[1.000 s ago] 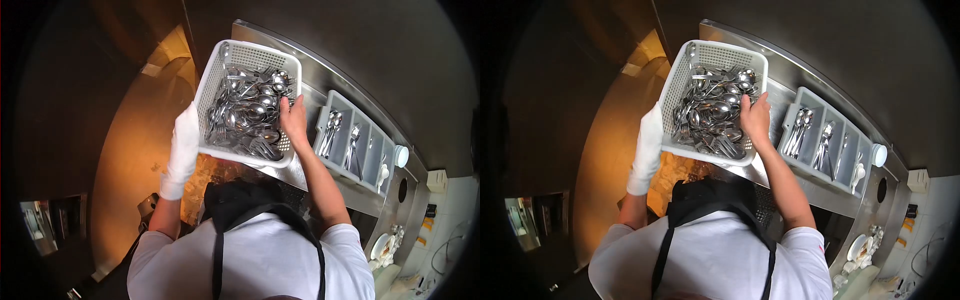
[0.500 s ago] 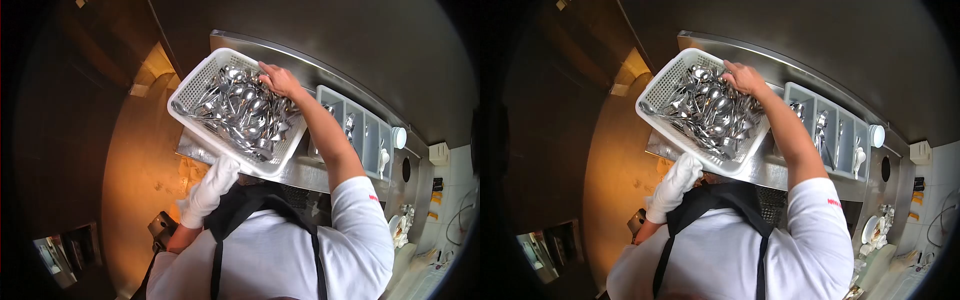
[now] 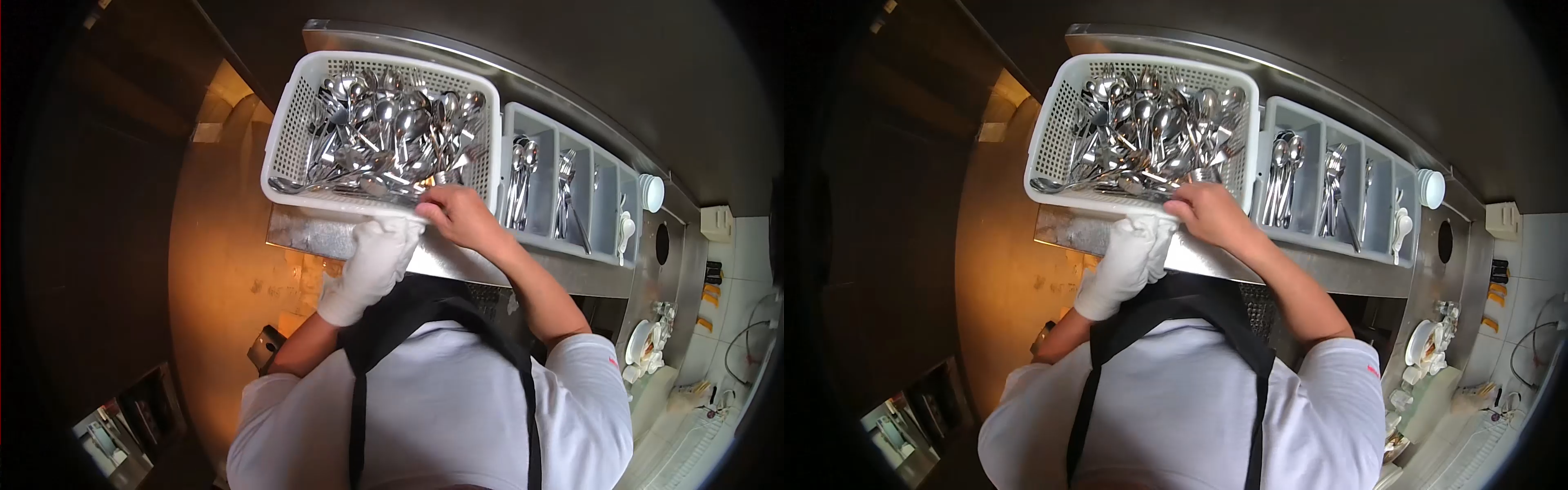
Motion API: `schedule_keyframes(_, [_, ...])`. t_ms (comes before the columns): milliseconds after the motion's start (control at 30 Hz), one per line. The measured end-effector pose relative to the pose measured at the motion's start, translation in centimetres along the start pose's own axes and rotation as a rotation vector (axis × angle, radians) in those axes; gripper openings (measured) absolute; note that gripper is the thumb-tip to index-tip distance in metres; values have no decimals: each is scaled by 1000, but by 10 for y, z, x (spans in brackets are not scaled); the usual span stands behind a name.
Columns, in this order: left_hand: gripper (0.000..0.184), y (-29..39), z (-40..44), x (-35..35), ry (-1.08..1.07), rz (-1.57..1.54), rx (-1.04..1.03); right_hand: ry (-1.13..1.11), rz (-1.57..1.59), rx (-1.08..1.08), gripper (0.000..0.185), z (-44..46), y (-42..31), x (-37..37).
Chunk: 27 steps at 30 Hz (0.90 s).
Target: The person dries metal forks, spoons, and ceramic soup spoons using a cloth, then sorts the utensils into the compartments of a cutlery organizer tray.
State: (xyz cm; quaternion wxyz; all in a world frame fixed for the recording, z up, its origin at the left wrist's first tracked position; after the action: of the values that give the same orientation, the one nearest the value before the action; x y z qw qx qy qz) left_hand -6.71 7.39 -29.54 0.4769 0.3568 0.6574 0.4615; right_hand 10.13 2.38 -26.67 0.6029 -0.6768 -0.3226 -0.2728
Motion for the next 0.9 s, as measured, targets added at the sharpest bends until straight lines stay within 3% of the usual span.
schedule_keyframes(67, [10,-14,20,-4,163,1118,-171,91,-88,-38,25,-10,9,-8])
schedule_keyframes(100, [9,-10,23,-11,213,1434,-138,131,-22,-35,23,-10,6,-7])
schedule_keyframes(200, [6,-25,11,-6,182,1479,-147,82,95,-137,25,1,-3,-5])
schedule_keyframes(233, [6,-28,9,2,220,1297,-260,103,86,-138,26,8,-12,-4])
schedule_keyframes(333, [14,-20,-12,21,190,319,-153,102,-23,-147,25,41,-37,-1])
schedule_keyframes(367, [17,-6,-25,23,155,-31,-16,180,-17,-108,24,51,-44,-1])
schedule_keyframes(433, [30,6,-48,29,124,-439,79,212,-18,-148,23,75,-43,-2])
schedule_keyframes(500, [32,4,-65,51,211,-273,-74,245,-72,-158,22,97,-37,-3])
schedule_keyframes(600, [34,13,-83,63,303,-506,-219,316,-162,-82,22,100,-50,-2])
schedule_keyframes(667, [38,24,-89,58,353,-651,-227,216,-70,-222,25,87,-57,-6])
schedule_keyframes(733, [43,31,-98,55,407,-610,-193,318,-43,-273,35,64,-39,-5])
schedule_keyframes(800, [49,35,-107,52,472,-569,-156,402,-105,-568,40,39,0,8])
schedule_keyframes(900, [56,31,-107,56,450,-551,-86,252,-211,-782,54,23,21,16])
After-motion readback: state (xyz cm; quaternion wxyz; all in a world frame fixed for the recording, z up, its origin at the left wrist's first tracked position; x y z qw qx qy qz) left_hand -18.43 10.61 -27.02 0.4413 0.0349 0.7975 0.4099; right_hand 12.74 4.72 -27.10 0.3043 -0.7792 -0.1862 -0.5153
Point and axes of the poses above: each hand's wrist, its own z-axis towards the middle knuckle, its own x-axis out of the back of the hand, y = z × x, the point moved 4 cm from there along z, towards the middle knuckle, and after that the axes turned 13 degrees about -y, right-handed, at the moved point
